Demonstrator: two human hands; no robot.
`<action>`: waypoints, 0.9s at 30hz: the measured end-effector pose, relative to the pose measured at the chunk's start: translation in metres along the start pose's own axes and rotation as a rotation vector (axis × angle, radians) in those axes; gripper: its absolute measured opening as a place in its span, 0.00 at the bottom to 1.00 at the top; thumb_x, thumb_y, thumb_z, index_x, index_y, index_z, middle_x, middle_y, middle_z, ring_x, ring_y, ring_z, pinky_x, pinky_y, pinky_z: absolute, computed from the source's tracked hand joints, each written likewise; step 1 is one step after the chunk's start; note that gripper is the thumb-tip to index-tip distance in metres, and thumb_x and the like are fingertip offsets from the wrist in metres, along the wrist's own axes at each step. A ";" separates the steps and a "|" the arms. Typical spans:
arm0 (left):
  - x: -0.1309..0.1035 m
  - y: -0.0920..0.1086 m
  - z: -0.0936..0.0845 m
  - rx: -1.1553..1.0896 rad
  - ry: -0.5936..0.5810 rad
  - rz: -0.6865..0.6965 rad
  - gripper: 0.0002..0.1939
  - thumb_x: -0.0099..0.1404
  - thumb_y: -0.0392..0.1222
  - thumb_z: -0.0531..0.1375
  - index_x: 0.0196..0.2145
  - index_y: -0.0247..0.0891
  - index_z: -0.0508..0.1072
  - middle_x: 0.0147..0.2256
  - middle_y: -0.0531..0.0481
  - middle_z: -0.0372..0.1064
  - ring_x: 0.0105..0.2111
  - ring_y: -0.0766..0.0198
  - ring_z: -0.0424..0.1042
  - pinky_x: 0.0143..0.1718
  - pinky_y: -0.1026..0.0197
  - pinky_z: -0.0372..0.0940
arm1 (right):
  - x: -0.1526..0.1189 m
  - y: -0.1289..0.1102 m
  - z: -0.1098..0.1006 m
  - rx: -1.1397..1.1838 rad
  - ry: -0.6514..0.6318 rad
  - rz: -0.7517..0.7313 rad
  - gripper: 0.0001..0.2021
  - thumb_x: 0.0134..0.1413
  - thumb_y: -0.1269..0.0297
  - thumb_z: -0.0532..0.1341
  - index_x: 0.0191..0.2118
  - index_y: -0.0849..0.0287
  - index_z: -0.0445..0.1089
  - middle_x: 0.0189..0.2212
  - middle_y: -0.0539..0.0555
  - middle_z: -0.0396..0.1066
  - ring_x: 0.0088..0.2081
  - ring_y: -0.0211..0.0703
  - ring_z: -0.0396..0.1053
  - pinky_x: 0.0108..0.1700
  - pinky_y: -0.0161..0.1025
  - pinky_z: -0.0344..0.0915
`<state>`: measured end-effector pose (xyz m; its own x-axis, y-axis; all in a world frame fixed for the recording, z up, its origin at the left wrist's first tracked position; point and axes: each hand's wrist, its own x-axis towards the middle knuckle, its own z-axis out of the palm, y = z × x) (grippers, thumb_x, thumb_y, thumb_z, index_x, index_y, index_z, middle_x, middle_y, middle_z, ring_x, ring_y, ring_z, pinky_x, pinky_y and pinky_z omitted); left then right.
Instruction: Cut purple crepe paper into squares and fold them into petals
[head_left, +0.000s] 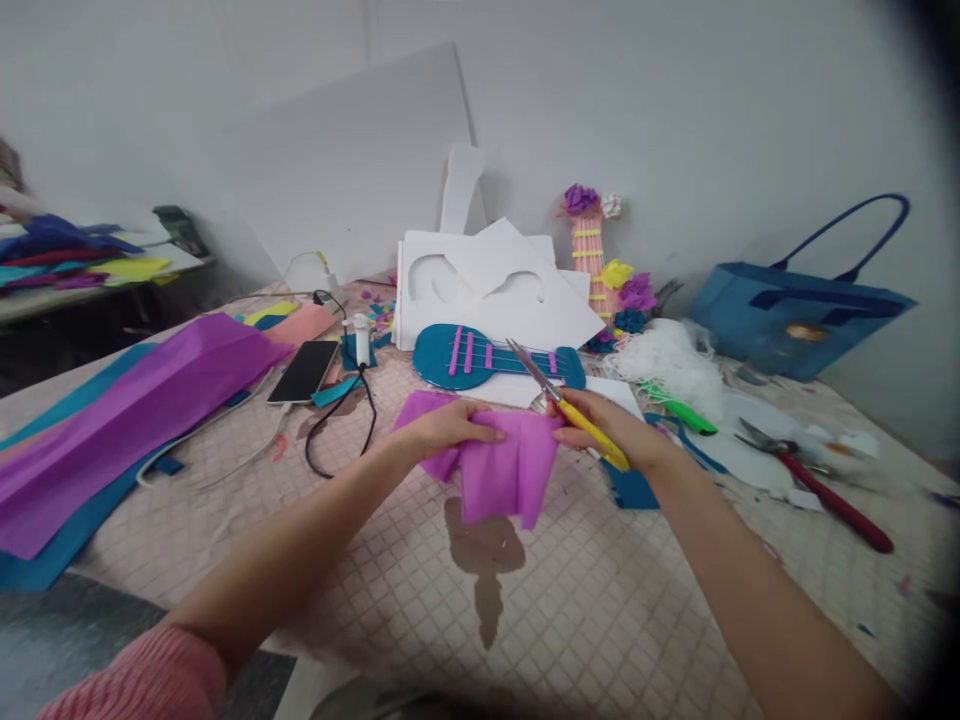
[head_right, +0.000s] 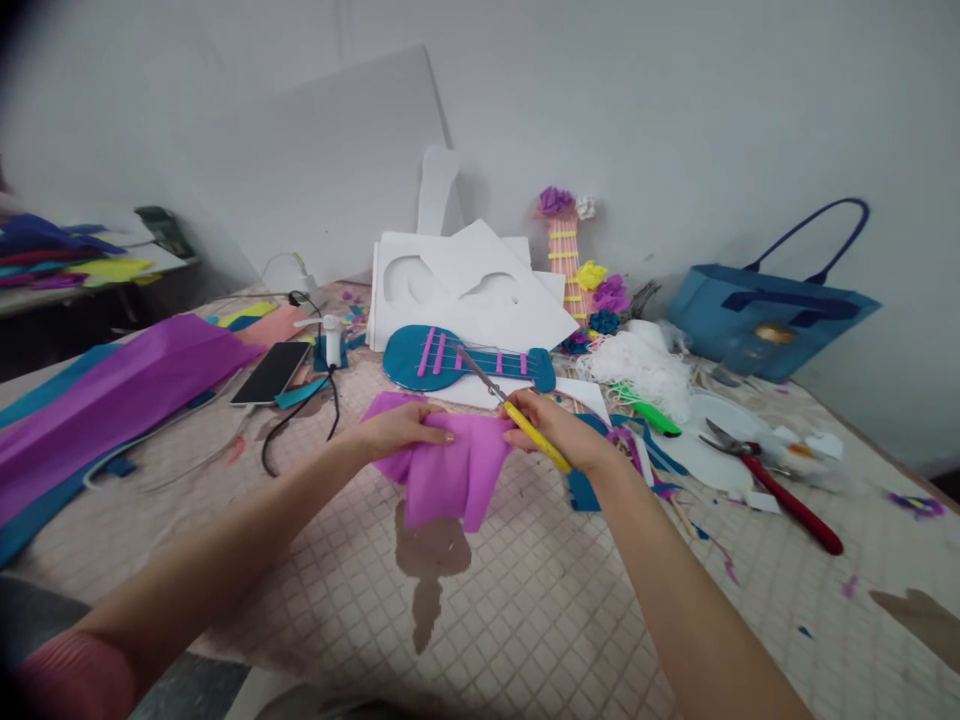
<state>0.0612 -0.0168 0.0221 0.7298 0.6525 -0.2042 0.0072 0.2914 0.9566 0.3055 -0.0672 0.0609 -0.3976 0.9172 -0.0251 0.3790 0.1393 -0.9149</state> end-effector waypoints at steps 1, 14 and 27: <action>-0.001 0.002 0.000 -0.031 0.006 -0.008 0.19 0.44 0.41 0.73 0.34 0.34 0.76 0.31 0.50 0.74 0.32 0.63 0.73 0.37 0.63 0.67 | 0.000 0.000 -0.001 0.006 0.002 -0.001 0.14 0.45 0.62 0.66 0.36 0.59 0.62 0.29 0.47 0.58 0.27 0.33 0.56 0.26 0.33 0.54; -0.005 0.000 0.003 -0.378 0.072 -0.073 0.23 0.49 0.45 0.71 0.40 0.33 0.73 0.35 0.42 0.76 0.35 0.56 0.76 0.42 0.53 0.69 | -0.002 0.003 0.009 0.089 0.311 -0.024 0.18 0.45 0.51 0.66 0.35 0.57 0.63 0.26 0.47 0.64 0.23 0.34 0.60 0.26 0.35 0.59; -0.038 0.035 0.020 -0.458 0.104 -0.015 0.16 0.58 0.46 0.65 0.37 0.30 0.74 0.34 0.41 0.75 0.35 0.56 0.76 0.41 0.58 0.70 | -0.094 -0.002 0.074 0.184 0.567 -0.085 0.24 0.55 0.40 0.51 0.45 0.53 0.64 0.29 0.53 0.67 0.31 0.47 0.67 0.35 0.46 0.65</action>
<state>0.0476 -0.0452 0.0677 0.6591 0.7059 -0.2596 -0.3021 0.5645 0.7682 0.2799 -0.1815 0.0354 0.1065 0.9687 0.2242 0.1946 0.2008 -0.9601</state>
